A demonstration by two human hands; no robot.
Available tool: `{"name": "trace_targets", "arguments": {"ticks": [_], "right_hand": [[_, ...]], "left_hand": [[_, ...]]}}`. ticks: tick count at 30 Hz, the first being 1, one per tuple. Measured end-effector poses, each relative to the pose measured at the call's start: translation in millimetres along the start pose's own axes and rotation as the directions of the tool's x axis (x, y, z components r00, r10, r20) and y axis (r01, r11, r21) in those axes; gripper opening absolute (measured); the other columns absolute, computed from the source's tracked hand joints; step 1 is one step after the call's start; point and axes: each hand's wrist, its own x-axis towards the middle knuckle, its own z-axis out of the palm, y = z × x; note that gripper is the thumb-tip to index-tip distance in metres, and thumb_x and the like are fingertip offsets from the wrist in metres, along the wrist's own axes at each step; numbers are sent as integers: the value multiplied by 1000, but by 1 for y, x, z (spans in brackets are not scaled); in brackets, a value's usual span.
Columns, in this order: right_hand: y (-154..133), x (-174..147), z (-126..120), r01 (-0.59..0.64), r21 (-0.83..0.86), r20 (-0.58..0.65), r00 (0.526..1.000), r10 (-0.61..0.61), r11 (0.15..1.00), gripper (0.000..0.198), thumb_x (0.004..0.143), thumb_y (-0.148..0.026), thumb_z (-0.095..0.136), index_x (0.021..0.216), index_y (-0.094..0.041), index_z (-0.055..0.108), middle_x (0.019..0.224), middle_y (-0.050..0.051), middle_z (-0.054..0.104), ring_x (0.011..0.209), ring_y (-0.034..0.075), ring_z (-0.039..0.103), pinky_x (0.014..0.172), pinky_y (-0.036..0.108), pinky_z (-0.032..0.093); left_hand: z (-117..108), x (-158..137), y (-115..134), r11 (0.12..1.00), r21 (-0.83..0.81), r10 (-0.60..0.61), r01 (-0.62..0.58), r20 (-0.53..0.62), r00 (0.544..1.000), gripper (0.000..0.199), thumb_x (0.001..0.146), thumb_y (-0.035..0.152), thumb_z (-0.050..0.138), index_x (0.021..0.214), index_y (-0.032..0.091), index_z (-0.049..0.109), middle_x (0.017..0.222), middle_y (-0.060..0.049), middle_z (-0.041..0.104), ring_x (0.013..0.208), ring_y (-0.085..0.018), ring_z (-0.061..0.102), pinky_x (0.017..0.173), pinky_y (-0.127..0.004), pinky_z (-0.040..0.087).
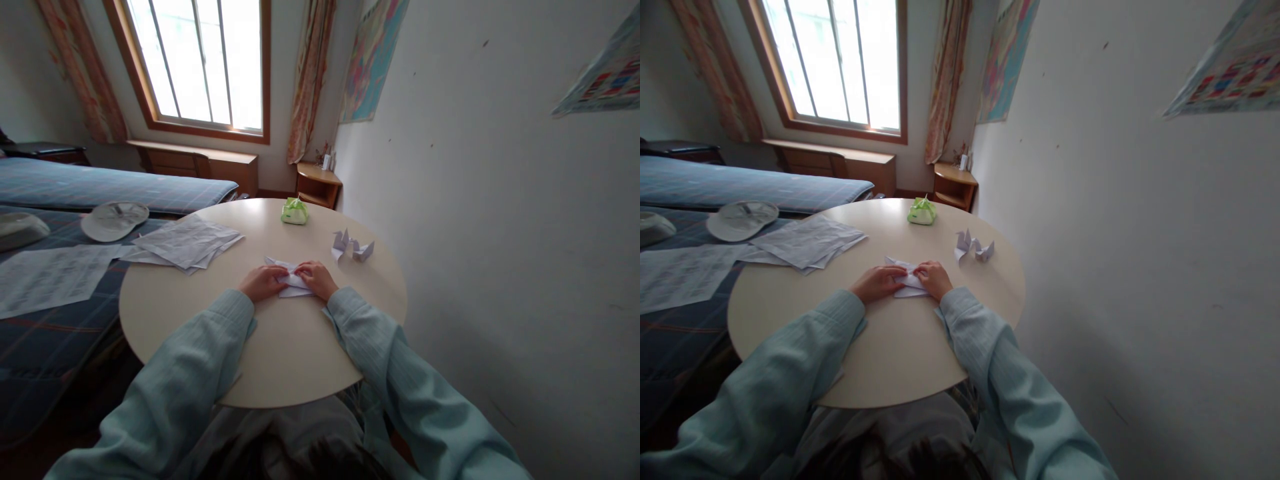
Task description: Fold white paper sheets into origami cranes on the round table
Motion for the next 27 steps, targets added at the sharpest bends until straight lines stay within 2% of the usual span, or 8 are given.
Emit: {"name": "trace_targets", "arguments": {"ticks": [8,18,27], "right_hand": [[2,1,2,-5,-13,6,1000,5,1000,20,79,-22,48,85,-16,66,95,6,63,92,14,52,88,28,35],[1,-1,2,20,17,-37,999,-20,1000,15,72,-19,55,81,-17,67,93,6,62,91,16,53,88,29,37],[0,-1,2,-1,-5,-29,1000,1,1000,15,74,-19,53,82,-18,66,92,5,62,90,15,53,87,28,37]], "left_hand": [[1,0,1,1000,-5,24,-24,-10,1000,35,67,20,45,97,22,63,106,0,61,99,-15,54,93,-27,38],[7,5,-9,997,-73,36,-39,-35,999,28,75,27,43,92,24,65,104,-1,62,96,-15,55,90,-29,40],[11,6,-16,999,-31,21,-24,-100,995,29,75,20,41,89,24,66,101,-1,63,95,-14,55,92,-30,40]]}}
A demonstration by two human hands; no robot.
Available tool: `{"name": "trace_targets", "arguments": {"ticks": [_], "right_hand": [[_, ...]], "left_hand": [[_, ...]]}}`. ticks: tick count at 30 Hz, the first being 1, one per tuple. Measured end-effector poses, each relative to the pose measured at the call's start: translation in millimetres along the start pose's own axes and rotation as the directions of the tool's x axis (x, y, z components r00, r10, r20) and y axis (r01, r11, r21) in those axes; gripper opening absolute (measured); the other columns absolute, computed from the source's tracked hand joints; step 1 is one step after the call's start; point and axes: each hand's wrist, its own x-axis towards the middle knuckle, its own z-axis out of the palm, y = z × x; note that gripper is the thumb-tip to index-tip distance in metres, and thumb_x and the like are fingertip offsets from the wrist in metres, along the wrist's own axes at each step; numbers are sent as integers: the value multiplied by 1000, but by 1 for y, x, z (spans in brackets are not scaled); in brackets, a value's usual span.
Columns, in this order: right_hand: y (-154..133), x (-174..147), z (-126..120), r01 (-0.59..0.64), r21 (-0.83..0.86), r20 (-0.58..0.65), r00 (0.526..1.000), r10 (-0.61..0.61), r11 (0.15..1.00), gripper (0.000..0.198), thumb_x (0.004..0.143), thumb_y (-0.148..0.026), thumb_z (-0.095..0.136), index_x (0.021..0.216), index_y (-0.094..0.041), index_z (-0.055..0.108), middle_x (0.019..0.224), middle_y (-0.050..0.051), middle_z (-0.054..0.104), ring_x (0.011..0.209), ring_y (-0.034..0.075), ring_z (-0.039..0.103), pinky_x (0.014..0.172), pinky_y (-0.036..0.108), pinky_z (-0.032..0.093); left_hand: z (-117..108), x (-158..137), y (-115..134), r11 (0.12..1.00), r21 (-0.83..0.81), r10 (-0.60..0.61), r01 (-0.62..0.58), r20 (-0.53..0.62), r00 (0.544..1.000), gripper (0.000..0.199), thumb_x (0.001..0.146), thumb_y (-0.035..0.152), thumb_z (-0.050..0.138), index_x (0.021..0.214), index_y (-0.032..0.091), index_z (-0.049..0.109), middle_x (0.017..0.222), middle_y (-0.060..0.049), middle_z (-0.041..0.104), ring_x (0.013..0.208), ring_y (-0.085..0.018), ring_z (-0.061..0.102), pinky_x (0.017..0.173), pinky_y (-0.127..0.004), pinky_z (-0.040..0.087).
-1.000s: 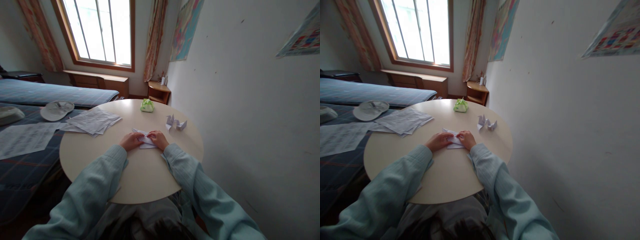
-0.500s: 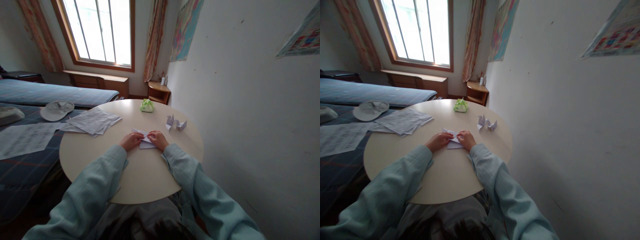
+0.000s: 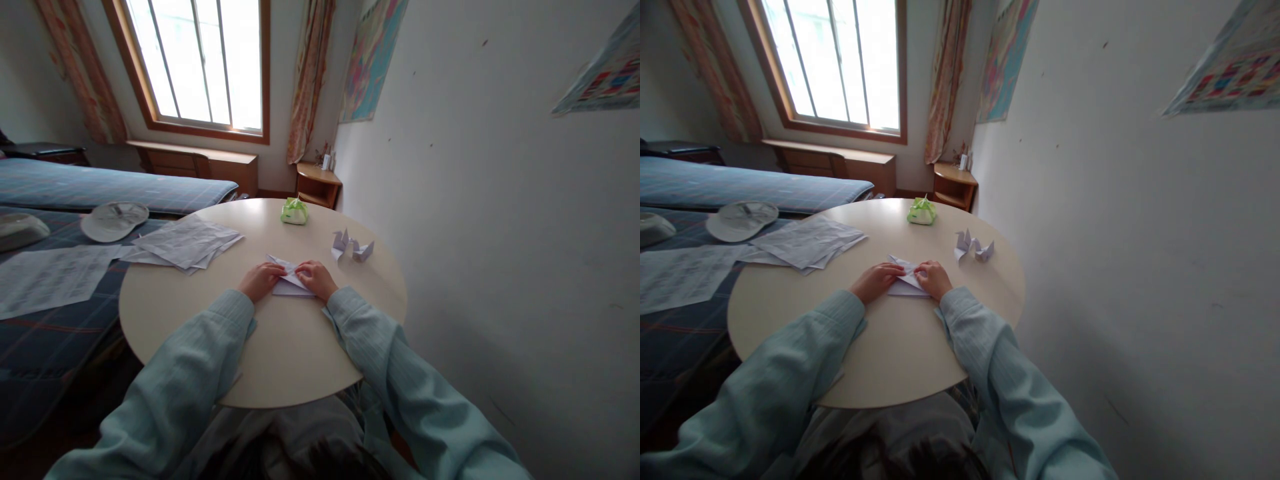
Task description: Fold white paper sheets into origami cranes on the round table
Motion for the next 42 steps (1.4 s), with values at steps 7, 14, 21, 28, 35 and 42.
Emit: {"name": "trace_targets", "arguments": {"ticks": [7,14,21,28,35,42], "right_hand": [[0,0,-4,-197,-86,-65,979,192,977,28,73,-21,53,99,-12,58,101,11,58,96,19,49,89,31,35],[-5,-1,-7,-177,-80,-38,984,174,981,21,71,-21,54,90,-14,59,85,6,59,80,14,51,77,26,39],[-8,-1,-12,-285,-54,-6,959,285,957,34,65,-23,60,98,-13,56,86,5,59,72,12,53,68,22,40],[-5,0,-14,-330,-54,51,942,333,942,40,63,-32,64,98,-16,56,75,2,61,70,13,55,62,23,37],[-2,0,-9,-271,-1,12,963,271,963,29,64,-24,63,92,-17,58,68,-1,59,63,11,53,61,22,37],[-1,1,-5,-209,100,-73,974,217,973,21,65,-14,56,86,-15,59,79,1,55,58,7,48,63,23,42]], "left_hand": [[-7,-2,11,1000,-15,-25,26,20,999,33,70,13,40,88,20,66,102,-2,63,96,-15,56,93,-29,40],[-6,-1,9,999,-4,-45,45,28,999,37,66,10,39,89,19,66,104,-2,62,98,-15,55,95,-29,38],[-4,-1,6,998,-15,-58,59,29,998,47,62,4,35,93,21,66,107,-1,61,103,-14,52,97,-28,35],[-7,-2,12,997,-11,-73,74,37,997,39,68,10,38,94,20,65,108,-3,60,103,-17,52,96,-31,35],[-11,-3,19,995,86,-63,57,58,996,34,74,23,40,97,19,64,111,-5,58,105,-18,50,95,-33,36],[-8,-3,14,997,80,-24,19,60,998,34,75,31,44,101,20,62,113,-6,57,105,-21,50,94,-35,36]]}}
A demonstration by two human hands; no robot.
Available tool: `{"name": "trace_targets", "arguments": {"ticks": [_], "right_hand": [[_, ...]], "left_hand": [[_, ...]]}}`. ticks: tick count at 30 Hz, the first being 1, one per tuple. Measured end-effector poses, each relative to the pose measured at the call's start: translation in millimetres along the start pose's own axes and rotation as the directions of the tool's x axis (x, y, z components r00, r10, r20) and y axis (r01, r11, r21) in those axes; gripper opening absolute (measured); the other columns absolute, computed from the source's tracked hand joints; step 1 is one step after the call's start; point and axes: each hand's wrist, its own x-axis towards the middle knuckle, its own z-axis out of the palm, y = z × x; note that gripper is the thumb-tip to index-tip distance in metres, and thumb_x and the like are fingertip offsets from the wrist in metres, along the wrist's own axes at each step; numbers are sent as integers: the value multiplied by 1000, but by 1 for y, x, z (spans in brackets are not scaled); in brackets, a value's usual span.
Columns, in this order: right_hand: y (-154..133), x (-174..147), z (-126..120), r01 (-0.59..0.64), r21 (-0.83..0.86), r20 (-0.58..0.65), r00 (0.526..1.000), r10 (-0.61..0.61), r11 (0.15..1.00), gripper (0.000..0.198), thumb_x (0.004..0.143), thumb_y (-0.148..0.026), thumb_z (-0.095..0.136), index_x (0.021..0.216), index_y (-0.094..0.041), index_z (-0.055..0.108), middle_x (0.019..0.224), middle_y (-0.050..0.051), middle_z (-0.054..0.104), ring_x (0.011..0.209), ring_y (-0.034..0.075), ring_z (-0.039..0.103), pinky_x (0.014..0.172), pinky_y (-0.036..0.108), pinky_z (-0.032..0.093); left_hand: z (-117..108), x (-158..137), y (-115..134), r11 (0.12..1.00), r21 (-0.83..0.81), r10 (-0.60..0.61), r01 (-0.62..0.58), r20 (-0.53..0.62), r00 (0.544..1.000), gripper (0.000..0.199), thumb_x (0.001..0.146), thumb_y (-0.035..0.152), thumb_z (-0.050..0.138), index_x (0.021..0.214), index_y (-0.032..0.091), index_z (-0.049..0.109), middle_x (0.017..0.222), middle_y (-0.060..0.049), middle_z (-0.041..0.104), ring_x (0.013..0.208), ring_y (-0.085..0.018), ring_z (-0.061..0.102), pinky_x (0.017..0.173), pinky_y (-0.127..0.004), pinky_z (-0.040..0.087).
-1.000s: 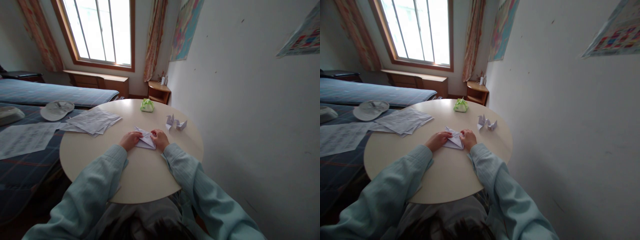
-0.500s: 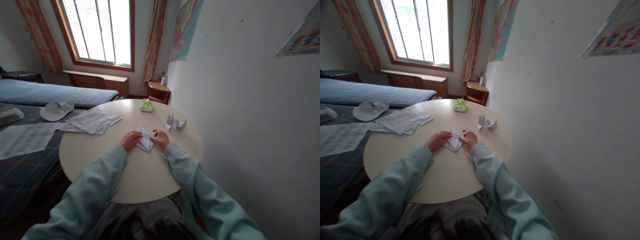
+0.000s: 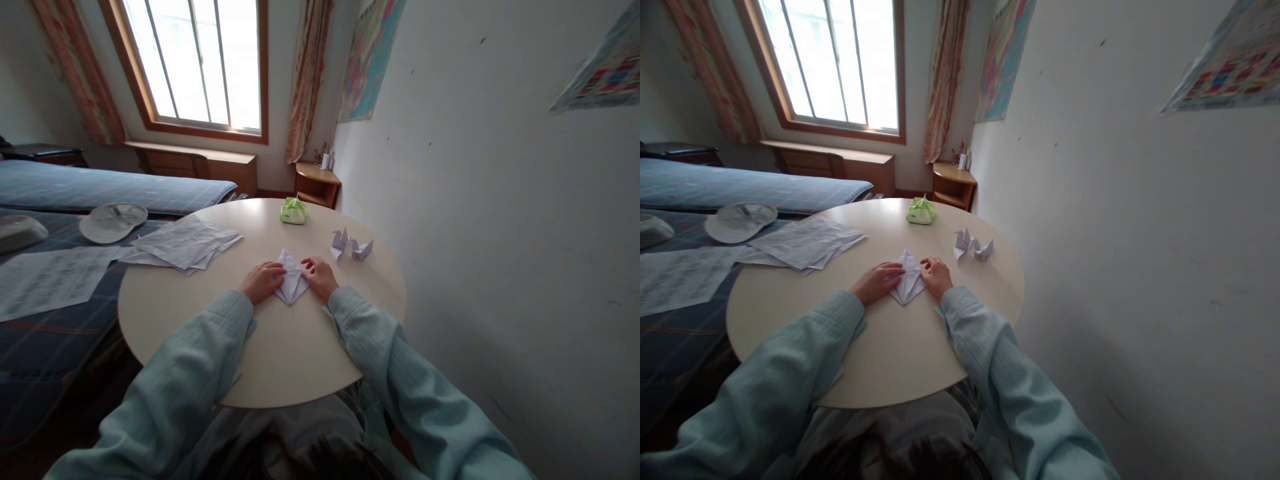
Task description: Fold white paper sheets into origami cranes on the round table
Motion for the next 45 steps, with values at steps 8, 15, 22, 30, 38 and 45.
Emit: {"name": "trace_targets", "arguments": {"ticks": [8,15,22,30,38,45], "right_hand": [[-1,1,1,35,267,-136,991,2,963,20,66,-10,47,81,-16,58,79,0,54,57,7,49,60,24,46],[-6,0,-4,9,414,-173,982,69,910,17,66,-11,46,78,-16,58,78,1,59,63,9,55,64,24,47],[-13,-1,-7,11,501,-160,984,80,865,14,70,-20,48,80,-16,56,81,1,60,67,10,57,66,24,48],[-14,1,-7,-54,585,-150,973,174,809,21,76,-29,43,91,-16,46,86,3,56,60,8,57,51,19,44],[-10,1,-2,-154,484,72,988,136,861,25,76,-39,44,81,-15,49,71,2,59,59,9,57,55,21,43],[-4,5,-1,-82,654,-26,991,131,752,37,67,-39,56,93,-18,42,82,2,58,68,10,58,59,23,48]], "left_hand": [[-4,-1,10,993,-108,37,-35,18,999,48,78,43,40,120,21,46,124,-6,48,113,-21,44,98,-35,31],[5,-3,16,990,-118,98,-84,120,988,85,64,59,52,133,16,24,139,-12,23,127,-27,20,103,-40,21],[10,-3,13,980,-183,77,-76,0,997,54,77,36,43,128,17,35,133,-9,37,122,-21,33,102,-34,26],[4,5,13,793,-589,-345,153,-229,910,45,80,44,36,108,15,55,105,-6,61,101,-22,52,90,-34,39],[1,13,17,111,-983,-601,144,50,798,39,76,36,50,105,9,53,100,-11,62,94,-21,57,83,-34,47],[4,10,20,51,-977,-488,206,155,859,37,72,32,56,99,7,55,95,-13,64,88,-22,60,81,-34,48]]}}
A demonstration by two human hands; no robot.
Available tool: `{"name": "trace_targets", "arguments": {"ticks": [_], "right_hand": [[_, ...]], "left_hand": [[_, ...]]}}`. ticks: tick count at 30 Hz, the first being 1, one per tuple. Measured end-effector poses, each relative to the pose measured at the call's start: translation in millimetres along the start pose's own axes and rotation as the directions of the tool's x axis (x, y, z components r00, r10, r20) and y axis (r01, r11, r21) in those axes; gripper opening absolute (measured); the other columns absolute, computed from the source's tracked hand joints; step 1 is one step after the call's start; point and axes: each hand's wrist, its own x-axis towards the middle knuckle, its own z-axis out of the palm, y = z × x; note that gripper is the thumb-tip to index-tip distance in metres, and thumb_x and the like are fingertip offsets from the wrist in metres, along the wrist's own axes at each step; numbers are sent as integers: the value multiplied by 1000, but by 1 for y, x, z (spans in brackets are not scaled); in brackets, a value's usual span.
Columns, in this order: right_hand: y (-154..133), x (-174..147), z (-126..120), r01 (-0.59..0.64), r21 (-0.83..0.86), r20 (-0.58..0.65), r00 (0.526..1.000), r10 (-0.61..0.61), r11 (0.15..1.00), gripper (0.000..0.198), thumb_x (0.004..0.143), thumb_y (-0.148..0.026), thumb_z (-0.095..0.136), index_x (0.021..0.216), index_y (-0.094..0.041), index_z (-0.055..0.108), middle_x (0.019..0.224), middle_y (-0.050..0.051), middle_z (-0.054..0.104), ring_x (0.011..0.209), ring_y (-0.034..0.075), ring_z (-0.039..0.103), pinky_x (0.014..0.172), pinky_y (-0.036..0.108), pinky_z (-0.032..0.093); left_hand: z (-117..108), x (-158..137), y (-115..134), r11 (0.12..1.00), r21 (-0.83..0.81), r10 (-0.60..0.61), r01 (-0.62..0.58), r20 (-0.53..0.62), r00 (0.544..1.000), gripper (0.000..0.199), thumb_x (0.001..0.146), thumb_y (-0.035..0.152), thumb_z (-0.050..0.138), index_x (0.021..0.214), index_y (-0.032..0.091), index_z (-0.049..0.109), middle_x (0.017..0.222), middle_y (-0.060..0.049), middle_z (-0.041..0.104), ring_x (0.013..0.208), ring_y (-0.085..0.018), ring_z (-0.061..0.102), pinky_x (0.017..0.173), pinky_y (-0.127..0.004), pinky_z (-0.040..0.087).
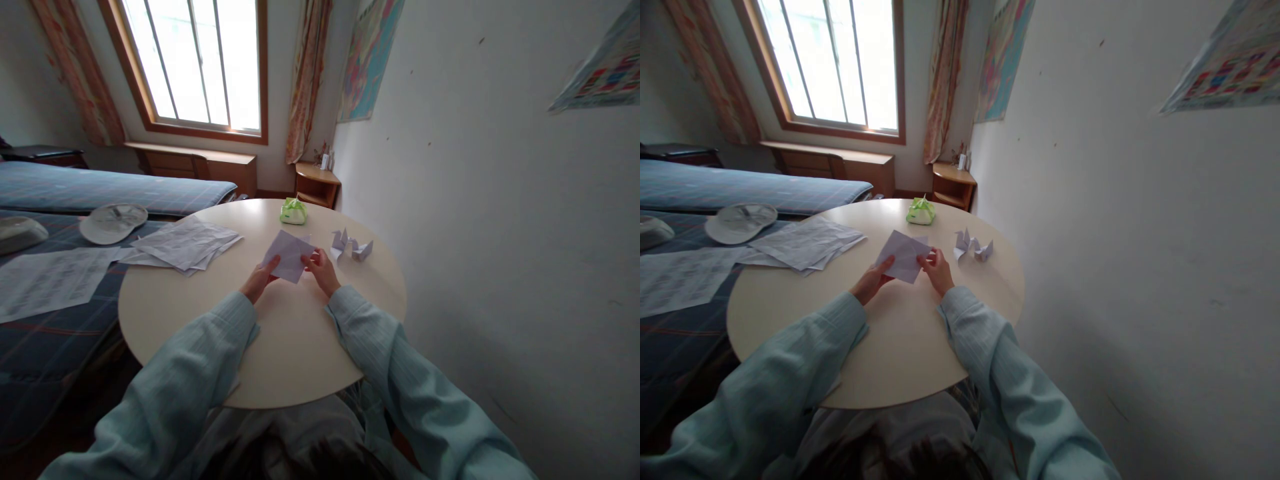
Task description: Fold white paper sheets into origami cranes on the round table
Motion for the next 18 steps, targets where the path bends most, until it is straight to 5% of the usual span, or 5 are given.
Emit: {"name": "trace_targets", "arguments": {"ticks": [6,12,18], "right_hand": [[-1,1,-2,30,59,-138,990,-22,998,52,63,-32,59,106,-19,32,79,-2,51,54,7,54,52,23,50],[-3,1,-2,44,65,-148,988,-34,997,54,61,-22,58,107,-19,30,83,-1,50,59,8,55,57,24,51],[1,4,-4,17,-73,-216,976,-32,997,43,64,-14,51,103,-18,33,82,1,55,61,7,55,60,22,48]], "left_hand": [[-6,5,-6,993,106,-45,44,4,999,41,69,39,58,96,8,56,94,-13,64,82,-20,61,77,-33,49],[-5,2,-6,976,205,-81,66,65,995,47,66,46,58,97,11,56,94,-11,64,84,-20,61,74,-31,47],[-7,2,4,969,231,75,-81,35,997,52,72,50,44,109,14,50,104,-10,60,90,-19,58,75,-31,47]]}}
